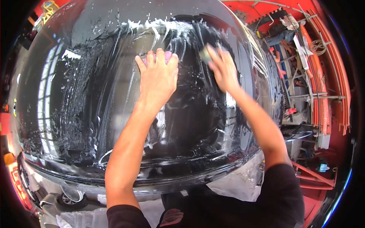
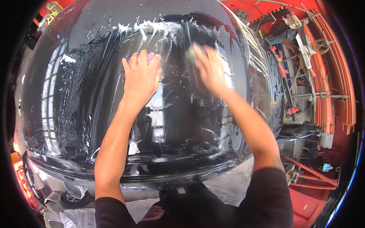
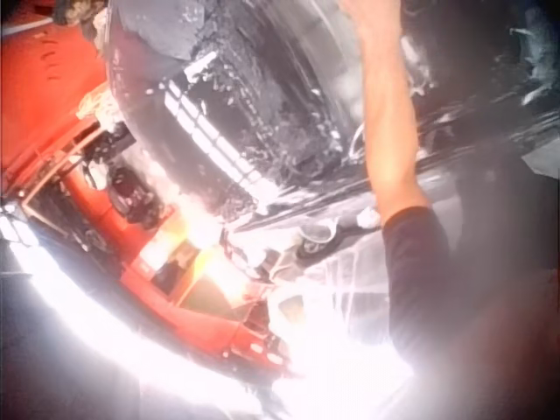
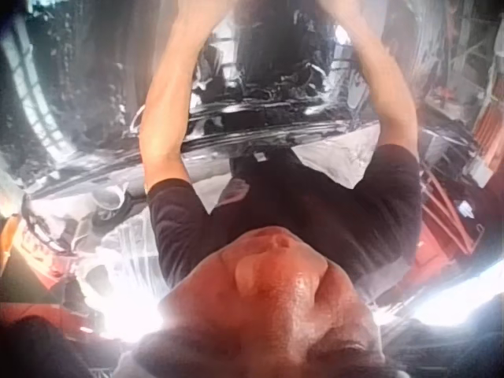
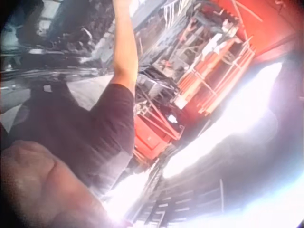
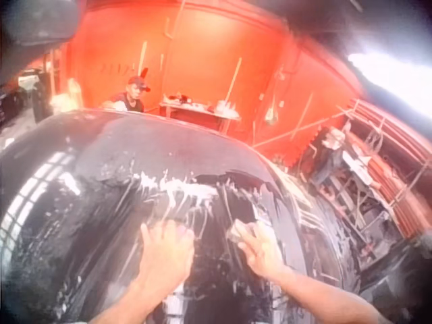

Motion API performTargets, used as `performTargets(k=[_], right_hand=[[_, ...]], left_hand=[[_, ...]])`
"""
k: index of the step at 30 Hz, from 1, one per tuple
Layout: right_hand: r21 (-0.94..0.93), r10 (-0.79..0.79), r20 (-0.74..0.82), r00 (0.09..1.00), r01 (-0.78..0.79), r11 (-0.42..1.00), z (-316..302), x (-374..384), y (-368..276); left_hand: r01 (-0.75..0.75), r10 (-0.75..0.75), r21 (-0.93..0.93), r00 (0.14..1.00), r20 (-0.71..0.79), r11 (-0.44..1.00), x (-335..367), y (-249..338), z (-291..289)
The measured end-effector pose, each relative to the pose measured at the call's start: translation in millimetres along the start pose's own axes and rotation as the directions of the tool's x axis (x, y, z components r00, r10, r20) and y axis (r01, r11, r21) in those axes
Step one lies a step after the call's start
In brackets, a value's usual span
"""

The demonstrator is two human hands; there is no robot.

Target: The person scrubs the hood of a black car using a yellow sponge and a purple cloth. They repeatedly apply a white cleaning substance to the surface, scrubbing in circular and linear motions to clean the paint.

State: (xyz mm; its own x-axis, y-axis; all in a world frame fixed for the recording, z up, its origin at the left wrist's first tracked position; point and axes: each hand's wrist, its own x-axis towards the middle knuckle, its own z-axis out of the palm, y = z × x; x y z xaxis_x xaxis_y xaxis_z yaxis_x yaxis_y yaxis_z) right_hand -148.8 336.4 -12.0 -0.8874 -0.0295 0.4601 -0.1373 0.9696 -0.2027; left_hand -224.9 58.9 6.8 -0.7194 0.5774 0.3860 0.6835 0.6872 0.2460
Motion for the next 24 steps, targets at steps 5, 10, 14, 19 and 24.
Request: performTargets(k=[5,10,14,19,24], right_hand=[[0.047,-0.14,0.159,0.977,0.134,0.99,-50,-58,31],[-0.176,0.122,-0.058,0.991,-0.13,0.976,10,105,98],[-0.054,-0.01,-0.033,0.999,0.008,0.998,0,-3,24],[0.025,-0.155,0.135,0.979,0.153,0.988,-57,-79,25],[-0.215,0.131,-0.096,0.987,-0.149,0.965,0,82,139]], left_hand=[[-0.003,0.004,0.023,1.0,-0.014,1.0,5,21,10],[-0.066,0.063,-0.058,0.997,-0.051,0.996,14,23,5],[-0.02,0.019,-0.009,1.0,-0.011,1.0,3,3,0],[0.0,0.001,0.031,1.0,-0.028,1.0,5,15,10],[-0.049,0.05,-0.012,0.999,0.013,0.999,19,29,6]])
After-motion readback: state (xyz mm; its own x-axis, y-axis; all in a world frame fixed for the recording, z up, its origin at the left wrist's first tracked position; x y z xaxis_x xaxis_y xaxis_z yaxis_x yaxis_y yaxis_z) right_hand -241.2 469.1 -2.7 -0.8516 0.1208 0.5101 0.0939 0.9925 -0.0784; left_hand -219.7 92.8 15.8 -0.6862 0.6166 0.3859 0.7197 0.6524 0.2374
